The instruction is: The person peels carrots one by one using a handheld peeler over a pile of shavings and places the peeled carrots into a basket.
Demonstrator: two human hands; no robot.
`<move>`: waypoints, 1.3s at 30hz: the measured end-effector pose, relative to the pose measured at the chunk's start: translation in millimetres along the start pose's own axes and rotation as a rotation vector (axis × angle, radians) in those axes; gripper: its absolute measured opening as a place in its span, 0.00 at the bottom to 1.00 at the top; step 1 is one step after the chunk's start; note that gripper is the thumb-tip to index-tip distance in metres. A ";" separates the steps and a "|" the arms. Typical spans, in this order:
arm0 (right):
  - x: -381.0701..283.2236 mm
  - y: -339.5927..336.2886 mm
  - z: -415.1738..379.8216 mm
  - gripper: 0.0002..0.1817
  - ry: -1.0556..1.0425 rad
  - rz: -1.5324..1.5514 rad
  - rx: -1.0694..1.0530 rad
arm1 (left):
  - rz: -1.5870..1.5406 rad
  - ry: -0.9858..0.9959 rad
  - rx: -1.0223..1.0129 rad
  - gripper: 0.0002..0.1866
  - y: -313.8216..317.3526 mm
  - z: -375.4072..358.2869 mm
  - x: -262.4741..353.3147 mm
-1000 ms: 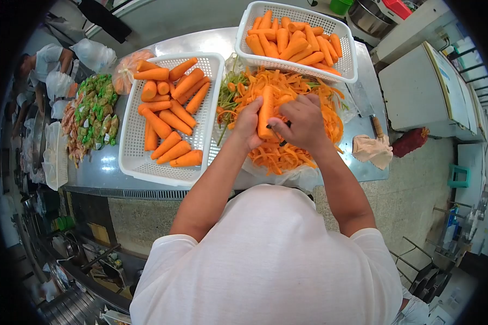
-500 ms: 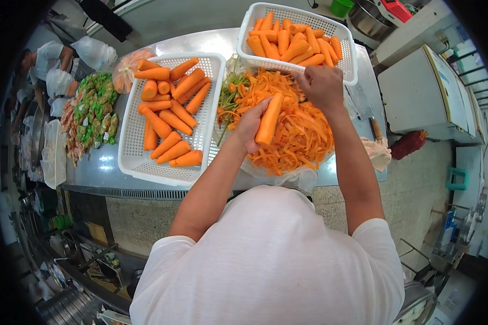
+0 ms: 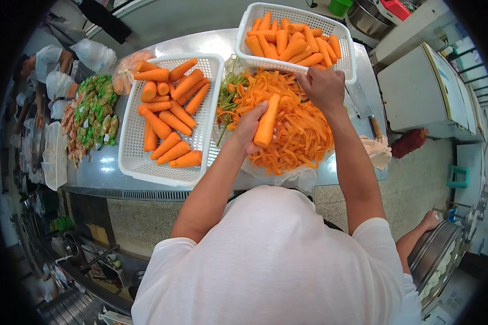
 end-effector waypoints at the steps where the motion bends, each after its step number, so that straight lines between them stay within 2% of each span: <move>1: -7.3 -8.4 -3.6 0.25 0.010 0.071 -0.009 | -0.044 -0.005 -0.002 0.19 -3.3 1.3 -1.7; 2: -25.0 -14.1 -9.3 0.24 -0.001 0.205 0.002 | -0.051 0.002 0.000 0.19 -6.0 4.2 -1.2; 3: -45.1 -22.3 -13.9 0.24 -0.008 0.208 0.001 | -0.084 -0.009 -0.015 0.19 -7.6 9.5 0.1; 5: -90.8 -35.4 -20.6 0.22 -0.287 0.347 0.000 | -0.111 -0.028 -0.032 0.19 -3.2 12.2 -1.3; 8: -89.1 -25.0 -13.5 0.21 -0.342 0.222 0.031 | -0.088 -0.026 0.022 0.18 2.8 7.1 -4.0; 10: -50.8 -3.9 0.3 0.21 -0.242 0.161 0.053 | 0.042 -0.005 0.018 0.18 0.9 4.6 -4.9; 14: -2.6 2.5 2.0 0.22 0.005 0.066 0.031 | 0.012 -0.006 -0.022 0.17 7.1 -1.7 -1.4; 18: -69.9 -33.6 -13.2 0.23 -0.144 0.194 0.121 | -0.145 0.035 0.025 0.17 8.5 3.8 3.0; 20: -107.1 -42.0 -19.4 0.23 -0.325 0.278 0.087 | -0.189 0.050 0.066 0.17 5.9 5.5 6.9; 22: -82.1 -19.1 -11.2 0.23 -0.299 0.207 0.113 | 0.015 0.101 -0.275 0.17 13.3 5.2 8.7; 24: -51.1 -6.7 -3.9 0.23 -0.273 0.133 0.140 | -0.005 0.046 -0.291 0.16 -1.3 6.1 2.2; 25: -28.8 -4.5 -0.2 0.23 -0.133 0.103 0.094 | -0.034 0.003 -0.307 0.16 -0.7 4.3 -0.1; 26: -11.4 -1.0 4.4 0.23 -0.001 0.072 0.052 | -0.031 0.010 -0.312 0.16 2.0 5.4 2.0; 27: -18.7 -6.6 6.5 0.23 -0.012 0.075 0.052 | -0.071 0.041 -0.197 0.16 3.4 4.0 3.6; 28: -40.2 -21.9 2.6 0.23 -0.092 0.123 0.109 | -0.117 0.069 -0.079 0.16 3.0 2.1 3.3; 29: -61.9 -38.4 -2.7 0.23 -0.169 0.171 0.167 | -0.127 0.075 -0.077 0.16 8.8 4.0 4.4; 30: -85.0 -44.3 -6.7 0.23 -0.264 0.261 0.062 | -0.182 0.096 -0.012 0.16 10.4 7.9 8.6; 31: -91.0 -41.2 -6.7 0.23 -0.264 0.261 0.062 | -0.233 0.113 0.052 0.16 8.5 10.6 11.5; 32: -97.6 -35.2 -9.1 0.22 -0.300 0.261 0.050 | -0.230 0.111 0.052 0.16 7.0 10.8 13.4; 34: -92.1 -20.5 -10.6 0.22 -0.324 0.261 0.037 | 0.006 0.076 -0.102 0.15 9.4 7.4 13.2; 36: -45.8 5.4 5.0 0.21 -0.170 0.134 -0.002 | 0.006 0.010 -0.119 0.15 0.2 1.7 9.5; 37: -37.0 5.3 4.8 0.21 -0.167 0.131 -0.001 | 0.000 -0.049 -0.136 0.15 -2.0 1.5 5.2; 39: -18.6 0.4 6.6 0.21 -0.040 0.064 0.084 | -0.031 -0.056 -0.119 0.15 -7.9 6.8 2.8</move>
Point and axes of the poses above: each hand's wrist, its own z-axis towards the middle knuckle, its own y-axis out of the palm, x = y × z, the point moved 6 cm from there along z, towards the middle knuckle, and after that the axes turned 12 degrees about -y, right-handed, at the moved point
